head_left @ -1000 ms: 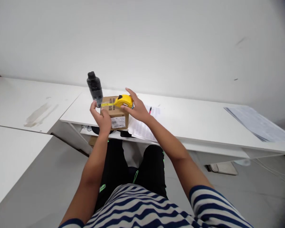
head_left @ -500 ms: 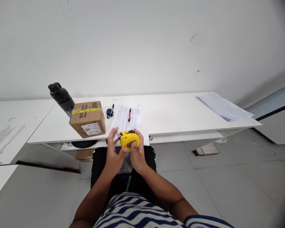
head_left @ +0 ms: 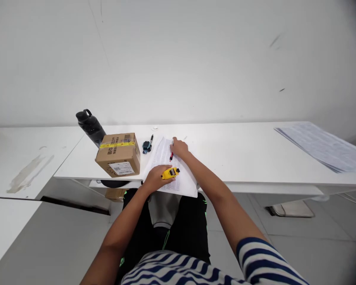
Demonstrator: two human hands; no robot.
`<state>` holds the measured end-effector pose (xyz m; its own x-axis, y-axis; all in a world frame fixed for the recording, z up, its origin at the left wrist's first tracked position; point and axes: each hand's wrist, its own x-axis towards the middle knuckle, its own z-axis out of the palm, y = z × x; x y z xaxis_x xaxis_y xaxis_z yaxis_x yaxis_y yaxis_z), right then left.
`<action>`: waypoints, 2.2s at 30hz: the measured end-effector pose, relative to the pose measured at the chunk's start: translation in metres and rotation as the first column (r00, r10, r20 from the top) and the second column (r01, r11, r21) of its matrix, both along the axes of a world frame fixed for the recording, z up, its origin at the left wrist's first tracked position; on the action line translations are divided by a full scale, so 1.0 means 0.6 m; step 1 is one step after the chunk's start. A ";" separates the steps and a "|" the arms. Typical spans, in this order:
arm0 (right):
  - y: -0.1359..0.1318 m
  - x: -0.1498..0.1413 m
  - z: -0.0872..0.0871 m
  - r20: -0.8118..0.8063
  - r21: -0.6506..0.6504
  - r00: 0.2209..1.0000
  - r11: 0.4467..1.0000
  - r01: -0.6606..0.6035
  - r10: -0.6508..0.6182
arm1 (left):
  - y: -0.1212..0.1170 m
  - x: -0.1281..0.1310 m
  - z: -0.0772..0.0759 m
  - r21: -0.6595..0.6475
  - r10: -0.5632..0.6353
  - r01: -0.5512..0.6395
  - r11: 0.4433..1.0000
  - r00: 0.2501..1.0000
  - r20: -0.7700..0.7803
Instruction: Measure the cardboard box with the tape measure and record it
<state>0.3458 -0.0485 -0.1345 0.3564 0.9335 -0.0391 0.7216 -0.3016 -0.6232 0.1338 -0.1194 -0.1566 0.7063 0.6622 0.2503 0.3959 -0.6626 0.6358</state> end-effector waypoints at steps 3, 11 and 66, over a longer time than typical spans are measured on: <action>0.007 0.020 -0.011 -0.062 0.058 0.996 0.997 -0.054 0.058 | 0.004 0.002 -0.010 -0.119 0.080 -0.084 0.989 0.996 -0.045; -0.070 0.116 -0.063 -0.521 0.473 0.838 0.872 0.123 0.165 | 0.004 0.003 0.001 -0.164 0.090 -0.102 0.981 0.993 -0.080; -0.087 0.098 -0.073 -0.500 0.373 0.861 0.874 0.311 -0.093 | -0.004 0.012 0.001 -0.113 0.106 -0.115 0.987 0.991 -0.083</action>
